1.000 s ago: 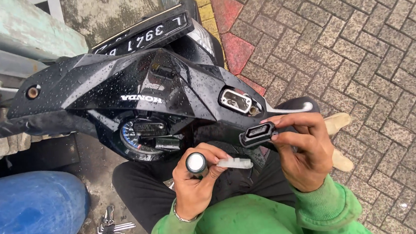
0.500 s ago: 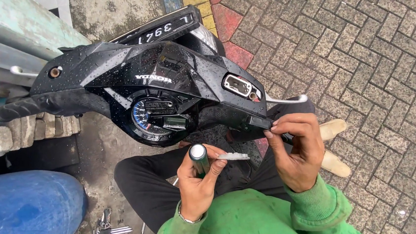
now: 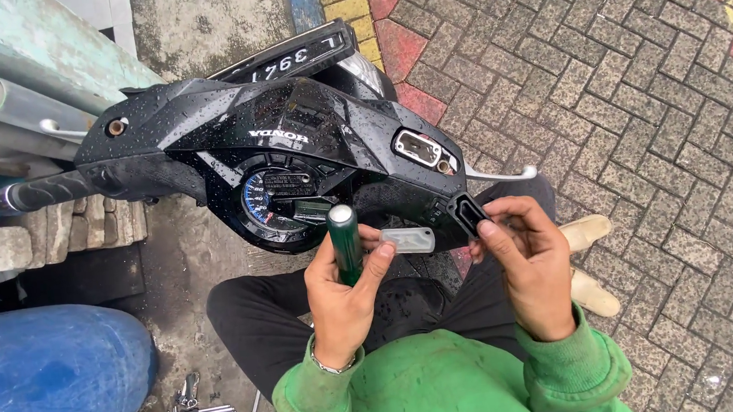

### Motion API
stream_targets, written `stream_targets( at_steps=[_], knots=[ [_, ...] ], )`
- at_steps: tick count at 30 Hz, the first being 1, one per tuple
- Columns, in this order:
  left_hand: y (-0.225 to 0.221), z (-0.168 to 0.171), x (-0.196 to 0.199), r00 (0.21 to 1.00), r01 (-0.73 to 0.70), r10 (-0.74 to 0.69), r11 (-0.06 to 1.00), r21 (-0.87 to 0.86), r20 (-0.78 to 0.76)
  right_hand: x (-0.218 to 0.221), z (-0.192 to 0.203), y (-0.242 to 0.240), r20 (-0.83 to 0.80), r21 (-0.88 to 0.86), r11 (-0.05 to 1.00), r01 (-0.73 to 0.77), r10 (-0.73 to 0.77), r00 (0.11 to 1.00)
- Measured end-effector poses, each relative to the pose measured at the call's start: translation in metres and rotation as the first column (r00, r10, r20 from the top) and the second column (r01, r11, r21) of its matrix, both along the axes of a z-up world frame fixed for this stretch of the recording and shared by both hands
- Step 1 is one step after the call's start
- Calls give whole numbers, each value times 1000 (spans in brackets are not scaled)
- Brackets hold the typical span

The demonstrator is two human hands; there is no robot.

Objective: Removing a small plastic component from a motorcycle dashboard using a screwdriver.

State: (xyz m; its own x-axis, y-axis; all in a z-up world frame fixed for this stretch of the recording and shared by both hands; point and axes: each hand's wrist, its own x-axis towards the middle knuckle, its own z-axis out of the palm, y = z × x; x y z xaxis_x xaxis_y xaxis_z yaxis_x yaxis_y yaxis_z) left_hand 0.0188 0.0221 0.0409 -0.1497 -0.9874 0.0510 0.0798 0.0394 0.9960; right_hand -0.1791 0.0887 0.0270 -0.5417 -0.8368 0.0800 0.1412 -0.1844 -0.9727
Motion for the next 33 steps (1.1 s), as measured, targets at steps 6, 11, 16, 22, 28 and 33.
stream_targets(
  at_steps=[6,11,16,22,28,33],
  knots=[
    [2,6,-2,999,-17,18,1000,22,-35,9,10,-1,200,25,996,-85,78,977],
    [7,4,2,1000,-14,14,1000,-16,1,13,19,-4,137,-2,995,-99,98,986],
    [9,8,-1,1000,-1,1,1000,-19,10,16,11,-4,64,-35,993,-113,115,991],
    [8,22,-7,997,62,-69,983,-171,-36,19,17,-1,-162,-61,988,-140,128,978],
    [4,19,-3,999,44,-48,972,-229,-10,25,28,-4,-203,-77,984,-163,145,968],
    [0,20,-3,1000,8,-8,954,-299,3,25,33,-6,-297,-72,977,-201,171,939]
  ],
)
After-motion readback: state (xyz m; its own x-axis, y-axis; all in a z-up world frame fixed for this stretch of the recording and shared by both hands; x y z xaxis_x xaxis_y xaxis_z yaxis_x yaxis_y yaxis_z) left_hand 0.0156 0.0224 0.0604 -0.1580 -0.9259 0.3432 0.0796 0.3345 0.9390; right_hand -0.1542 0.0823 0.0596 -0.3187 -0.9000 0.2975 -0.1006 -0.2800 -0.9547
